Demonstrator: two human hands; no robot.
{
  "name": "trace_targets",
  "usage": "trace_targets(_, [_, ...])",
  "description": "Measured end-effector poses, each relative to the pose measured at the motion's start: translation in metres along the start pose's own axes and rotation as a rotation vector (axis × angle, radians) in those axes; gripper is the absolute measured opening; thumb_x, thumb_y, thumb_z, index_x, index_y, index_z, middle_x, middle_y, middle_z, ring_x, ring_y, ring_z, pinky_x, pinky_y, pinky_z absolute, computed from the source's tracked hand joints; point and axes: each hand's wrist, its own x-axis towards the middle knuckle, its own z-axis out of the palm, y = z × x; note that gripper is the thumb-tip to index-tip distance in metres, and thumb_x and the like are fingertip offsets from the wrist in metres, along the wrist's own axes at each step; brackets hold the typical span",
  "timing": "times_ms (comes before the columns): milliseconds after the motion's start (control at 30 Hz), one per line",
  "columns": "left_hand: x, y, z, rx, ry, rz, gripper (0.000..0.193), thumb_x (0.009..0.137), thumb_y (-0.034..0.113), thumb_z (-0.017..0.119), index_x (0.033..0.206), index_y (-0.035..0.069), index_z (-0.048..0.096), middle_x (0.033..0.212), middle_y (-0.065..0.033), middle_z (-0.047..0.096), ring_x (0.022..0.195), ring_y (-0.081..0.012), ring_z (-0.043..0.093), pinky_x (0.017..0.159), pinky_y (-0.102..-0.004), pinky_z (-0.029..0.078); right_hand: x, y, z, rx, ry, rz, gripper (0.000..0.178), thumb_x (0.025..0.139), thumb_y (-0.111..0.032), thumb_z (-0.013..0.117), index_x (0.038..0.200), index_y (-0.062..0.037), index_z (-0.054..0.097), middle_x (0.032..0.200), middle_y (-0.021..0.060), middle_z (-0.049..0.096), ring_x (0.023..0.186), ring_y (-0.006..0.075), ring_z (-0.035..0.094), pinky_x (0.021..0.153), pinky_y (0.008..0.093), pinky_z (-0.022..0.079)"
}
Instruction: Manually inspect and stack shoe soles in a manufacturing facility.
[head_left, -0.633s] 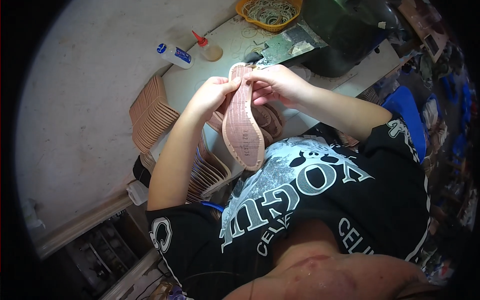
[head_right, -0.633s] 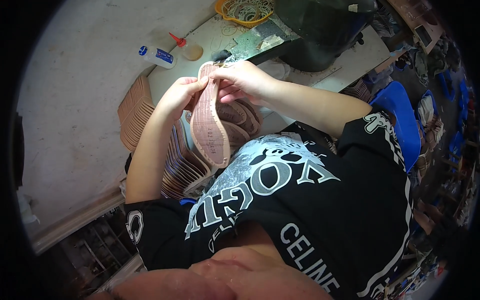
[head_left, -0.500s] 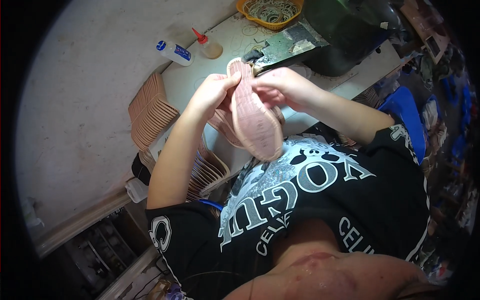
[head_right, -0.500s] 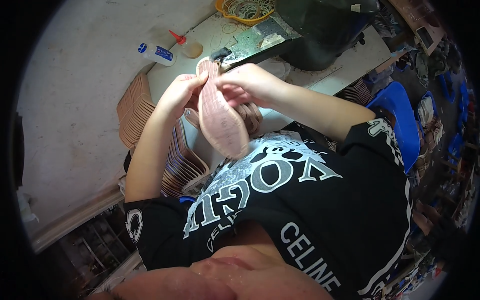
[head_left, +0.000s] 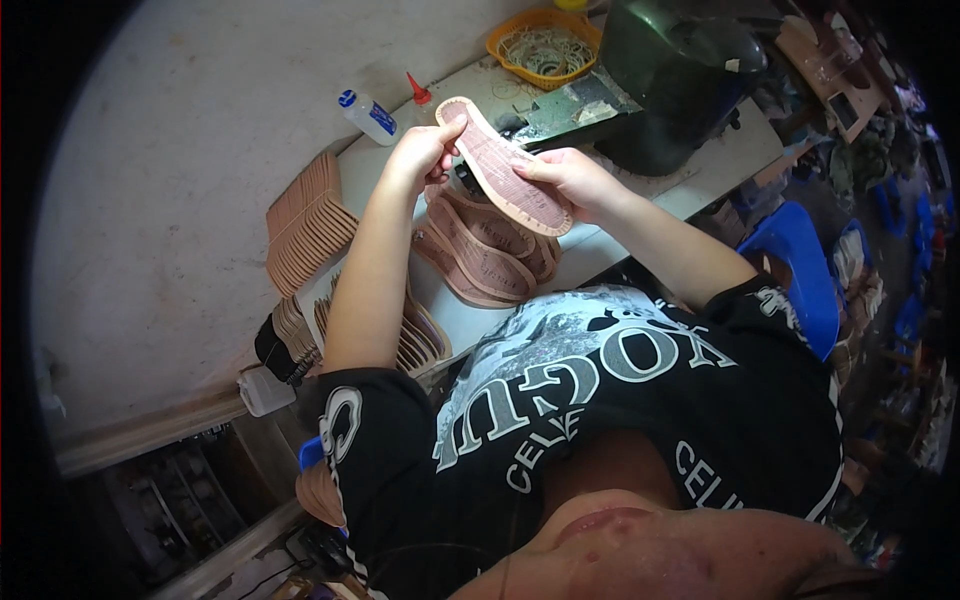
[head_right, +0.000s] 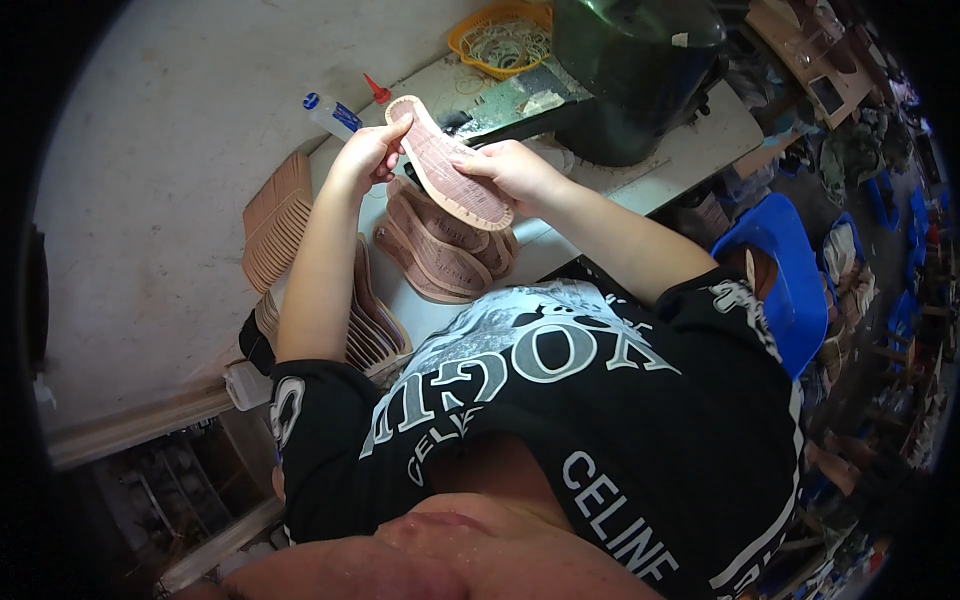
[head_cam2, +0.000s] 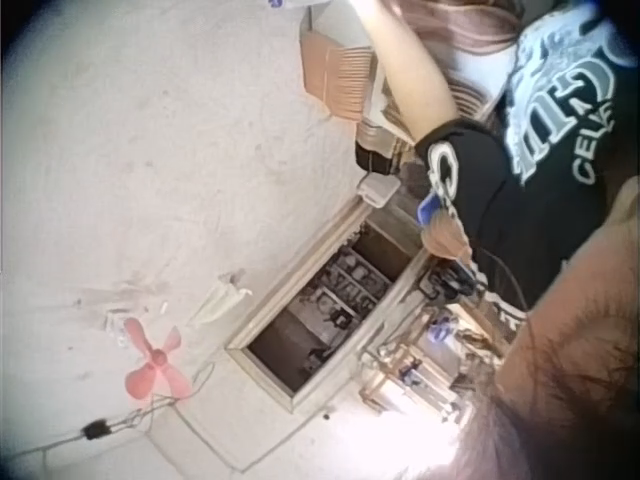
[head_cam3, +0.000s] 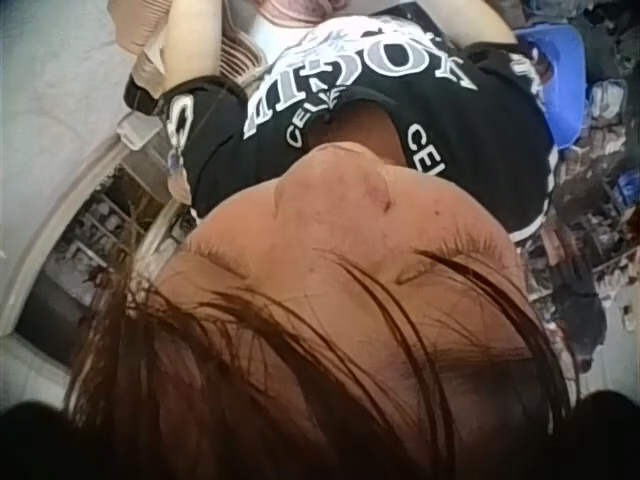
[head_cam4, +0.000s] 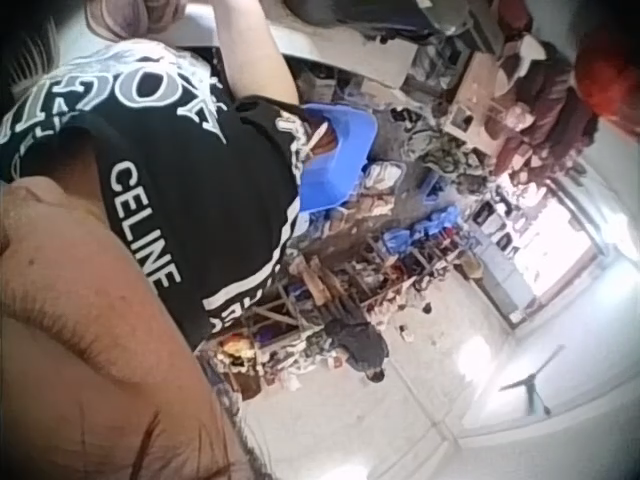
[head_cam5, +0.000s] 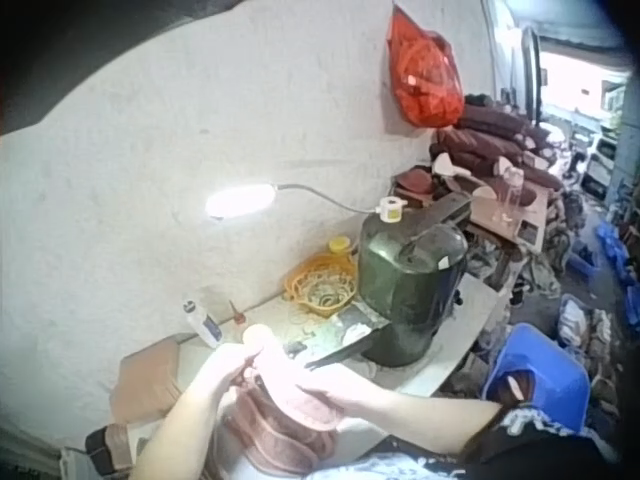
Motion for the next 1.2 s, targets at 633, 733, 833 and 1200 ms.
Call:
trace_targets(633, [-0.144,-0.059,0.070,-0.848,-0.195,0.470,0.030,0.098,0.029,0.044,0.111,0.003,0.048,0.071,-0.0051,0.056,0.057,-0.0112,0.055,0.050,-0.0219,0.047,-0.079,-0.033,0.052,-0.446,-0.186,-0.399,0.011,0.089,-0.010,0.062,0.090,0.0006,0.059,0.081,0.0019,0.062,0.072,0.0053,0.059,0.064,0.0186,0.047])
trace_targets(733, [-0.134,-0.069,0.068,-0.880,-0.364,0.500,0.033,0.098,0.033,0.043,0.103,0.003,0.053,0.067,-0.0035,0.055,0.051,-0.0072,0.051,0.044,-0.0185,0.040,-0.078,-0.030,0.058,-0.396,-0.223,-0.432,0.010,0.089,-0.008,0.062,0.090,0.0019,0.059,0.082,0.0023,0.063,0.073,0.0063,0.060,0.067,0.0189,0.047])
trace_targets(833, [-0.126,-0.063,0.066,-0.952,-0.436,0.537,0.035,0.099,0.035,0.040,0.101,0.003,0.053,0.062,-0.0027,0.053,0.048,-0.0071,0.049,0.042,-0.0183,0.038,-0.072,-0.027,0.060,-0.423,-0.266,-0.457,0.010,0.088,-0.008,0.063,0.089,0.0023,0.060,0.081,0.0027,0.063,0.074,0.0068,0.060,0.067,0.0199,0.048])
trace_targets(1200, [-0.138,-0.055,0.057,-0.937,-0.188,0.557,0.038,0.101,0.037,0.035,0.100,0.003,0.051,0.061,-0.0032,0.046,0.050,-0.0077,0.041,0.046,-0.0196,0.033,-0.075,-0.010,0.075,-0.501,-0.331,-0.406,0.013,0.087,-0.013,0.066,0.086,-0.0005,0.062,0.072,-0.0008,0.060,0.065,0.0037,0.052,0.058,0.0195,0.042])
